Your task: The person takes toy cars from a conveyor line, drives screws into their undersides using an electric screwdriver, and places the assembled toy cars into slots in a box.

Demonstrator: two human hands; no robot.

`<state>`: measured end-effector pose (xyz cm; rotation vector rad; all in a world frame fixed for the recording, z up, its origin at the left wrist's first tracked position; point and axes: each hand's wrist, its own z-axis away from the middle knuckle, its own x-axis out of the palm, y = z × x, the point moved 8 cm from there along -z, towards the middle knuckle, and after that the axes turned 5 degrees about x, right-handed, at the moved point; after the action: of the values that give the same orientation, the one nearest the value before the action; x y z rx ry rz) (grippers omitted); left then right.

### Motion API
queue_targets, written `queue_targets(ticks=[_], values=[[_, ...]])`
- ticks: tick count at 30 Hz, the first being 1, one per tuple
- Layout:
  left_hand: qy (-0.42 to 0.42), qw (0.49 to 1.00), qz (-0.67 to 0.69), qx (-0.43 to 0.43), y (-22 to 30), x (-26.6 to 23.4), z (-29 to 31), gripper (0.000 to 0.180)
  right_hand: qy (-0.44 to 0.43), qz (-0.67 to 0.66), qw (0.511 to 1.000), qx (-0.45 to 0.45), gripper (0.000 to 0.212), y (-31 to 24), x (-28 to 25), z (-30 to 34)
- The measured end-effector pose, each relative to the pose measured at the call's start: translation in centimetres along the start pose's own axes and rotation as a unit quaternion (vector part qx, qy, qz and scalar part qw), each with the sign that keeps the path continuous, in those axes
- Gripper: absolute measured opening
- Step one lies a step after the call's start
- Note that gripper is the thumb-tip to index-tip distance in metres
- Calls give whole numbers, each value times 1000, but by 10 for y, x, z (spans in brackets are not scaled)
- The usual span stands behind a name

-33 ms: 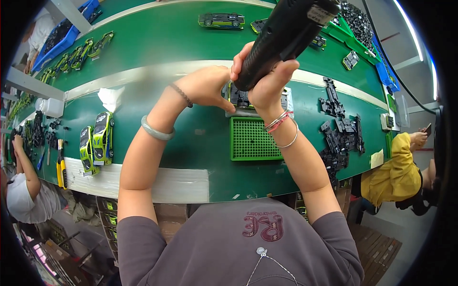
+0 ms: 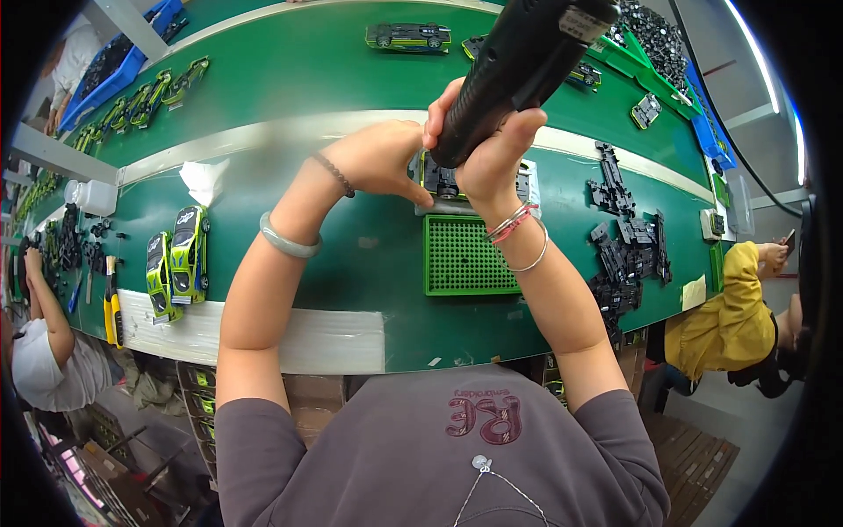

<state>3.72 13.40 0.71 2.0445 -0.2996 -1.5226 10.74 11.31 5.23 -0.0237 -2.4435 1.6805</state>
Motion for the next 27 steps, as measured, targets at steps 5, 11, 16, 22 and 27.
queue_targets(ticks=[5,11,16,22,27], values=[[-12,1000,-9,-13,-3,2,0,51,-3,9,1000,10,96,2,1,1],[-56,996,25,-59,-2,7,0,53,-6,-55,997,-48,82,5,1,2],[-39,997,35,-60,-1,1,2,52,-11,-42,998,-52,79,6,5,2],[-37,998,33,-36,3,-2,-4,56,-3,-42,997,-58,78,6,1,1],[41,998,46,17,5,-8,-1,53,-22,-82,995,-48,79,1,0,1]])
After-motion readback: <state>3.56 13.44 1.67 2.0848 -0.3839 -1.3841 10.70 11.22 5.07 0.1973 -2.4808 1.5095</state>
